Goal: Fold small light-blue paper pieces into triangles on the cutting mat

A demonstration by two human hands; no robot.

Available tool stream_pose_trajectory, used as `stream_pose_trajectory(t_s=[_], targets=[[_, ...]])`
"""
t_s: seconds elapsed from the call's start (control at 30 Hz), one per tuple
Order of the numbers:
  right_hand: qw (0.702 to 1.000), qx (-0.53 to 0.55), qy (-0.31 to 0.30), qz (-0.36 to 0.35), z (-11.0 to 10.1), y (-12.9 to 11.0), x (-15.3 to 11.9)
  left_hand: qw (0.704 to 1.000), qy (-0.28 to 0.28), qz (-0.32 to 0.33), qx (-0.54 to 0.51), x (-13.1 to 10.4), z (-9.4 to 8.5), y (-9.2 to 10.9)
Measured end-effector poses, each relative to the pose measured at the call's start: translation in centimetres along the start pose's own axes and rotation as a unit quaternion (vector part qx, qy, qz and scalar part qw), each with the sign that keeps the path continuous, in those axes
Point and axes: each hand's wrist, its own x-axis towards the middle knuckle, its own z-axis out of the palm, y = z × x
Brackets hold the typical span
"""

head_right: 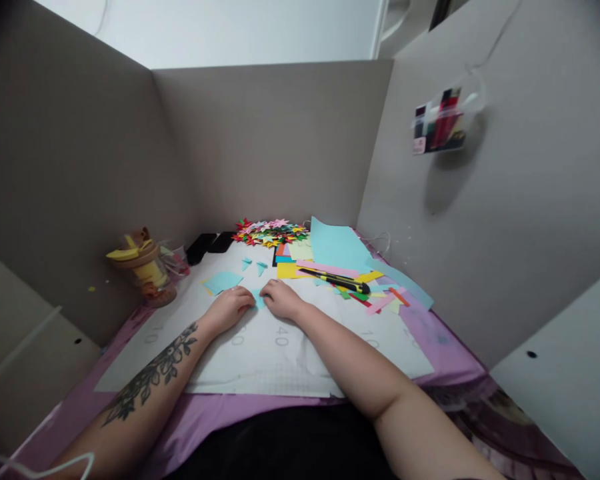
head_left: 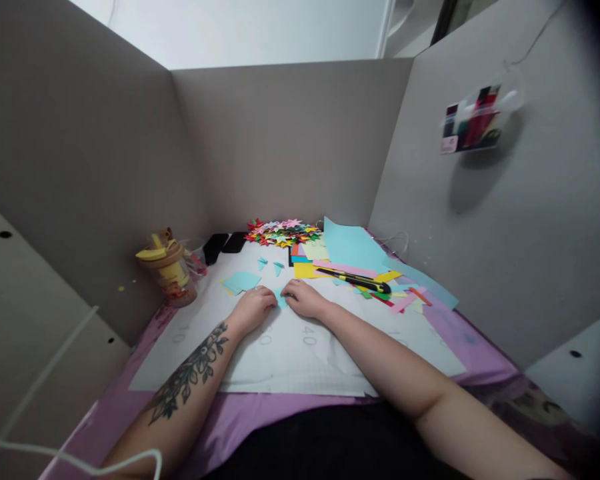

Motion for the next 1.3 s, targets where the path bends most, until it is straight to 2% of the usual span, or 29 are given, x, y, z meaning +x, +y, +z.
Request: stream_pose_trajectory(t_s=[0.3,0.43,0.67,0.8,1.07,1.3], targets=[[0.991,-0.056,-0.001,0.119,0.5,0.4,0.9,0.999,-0.042,-0.013,0.004,-0.1,0.3,0.6],[0.987,-0.078,-0.001,0.138,0.8,0.3,1.2,0.997,-0.07,0.001,0.031,-0.2,0.2,1.0],[0.984,-0.1,-0.011,0.15,0.7,-0.1,1.3,0.995,-0.088,0.011,0.036,-0.1,0.0,1.4],[0.983,-0.094,-0.017,0.157,0.4,-0.4,1.3,0.996,-0.081,0.002,0.027,-0.1,0.3,1.2],[0.986,-0.053,0.011,0.16,0.4,-0.1,1.0,0.998,-0.048,-0.013,-0.035,-0.2,0.9,0.9],[0.98,-0.069,-0.006,0.187,0.4,0.2,0.9,0.997,-0.047,-0.03,-0.051,-0.2,0.9,0.9]])
